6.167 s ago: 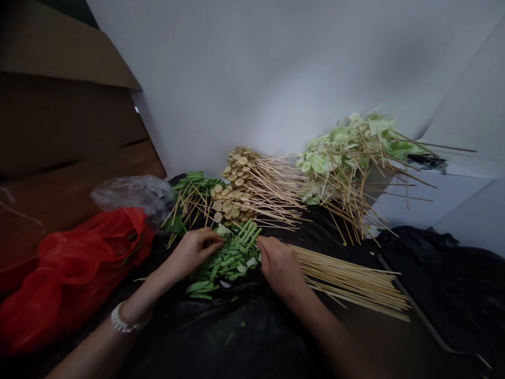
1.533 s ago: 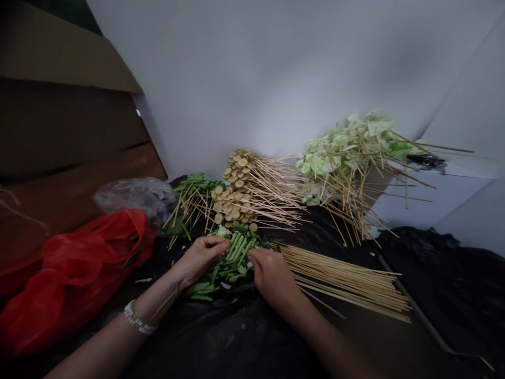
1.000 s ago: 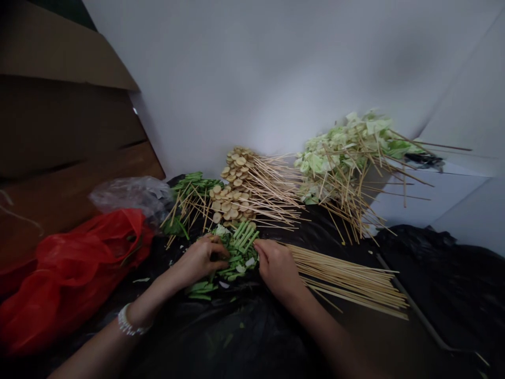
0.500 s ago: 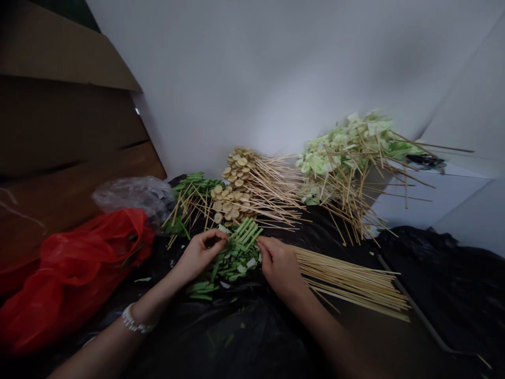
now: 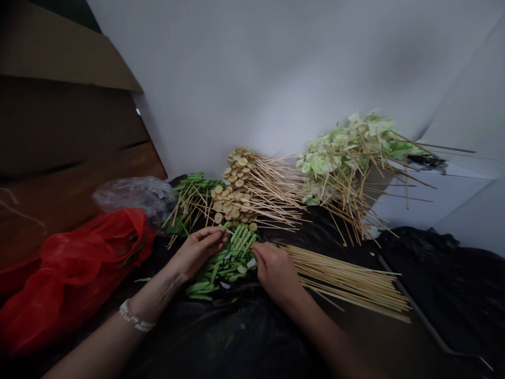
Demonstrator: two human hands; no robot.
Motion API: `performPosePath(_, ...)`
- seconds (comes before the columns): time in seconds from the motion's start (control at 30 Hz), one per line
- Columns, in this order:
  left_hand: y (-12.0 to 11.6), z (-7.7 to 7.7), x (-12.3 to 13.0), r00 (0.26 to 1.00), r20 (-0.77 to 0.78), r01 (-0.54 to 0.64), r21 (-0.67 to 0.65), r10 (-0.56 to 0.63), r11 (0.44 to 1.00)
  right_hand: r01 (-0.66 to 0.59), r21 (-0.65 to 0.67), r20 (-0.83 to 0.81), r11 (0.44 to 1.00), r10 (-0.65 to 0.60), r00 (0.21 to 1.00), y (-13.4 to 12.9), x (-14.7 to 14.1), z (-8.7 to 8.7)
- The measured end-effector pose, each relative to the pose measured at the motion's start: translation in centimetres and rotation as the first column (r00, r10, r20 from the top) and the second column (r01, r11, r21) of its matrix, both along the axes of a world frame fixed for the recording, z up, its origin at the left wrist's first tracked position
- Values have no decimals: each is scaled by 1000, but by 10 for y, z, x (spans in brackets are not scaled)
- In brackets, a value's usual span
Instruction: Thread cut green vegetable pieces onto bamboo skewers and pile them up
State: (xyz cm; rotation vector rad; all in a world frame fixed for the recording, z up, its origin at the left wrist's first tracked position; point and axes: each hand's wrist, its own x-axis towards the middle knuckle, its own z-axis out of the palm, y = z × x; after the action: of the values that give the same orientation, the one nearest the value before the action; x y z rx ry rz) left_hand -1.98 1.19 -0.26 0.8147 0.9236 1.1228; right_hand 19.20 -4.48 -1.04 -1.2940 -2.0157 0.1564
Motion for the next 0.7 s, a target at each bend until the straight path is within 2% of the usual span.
performPosePath(0.1,0,0,0,1000,-7,-31,7,31,1000,-19,-37,3,999,19,1000,-1,-1,-1)
performPosePath(0.43,-4,5,1,998,59,6,15,-7,1000,-17,-69,8,998,17,1000,-1,-1,-4)
performPosePath(0.7,-1,3,0,994,111,-16,-44,20,999,-9,-74,26,997,10,1000,-3,-3,-2)
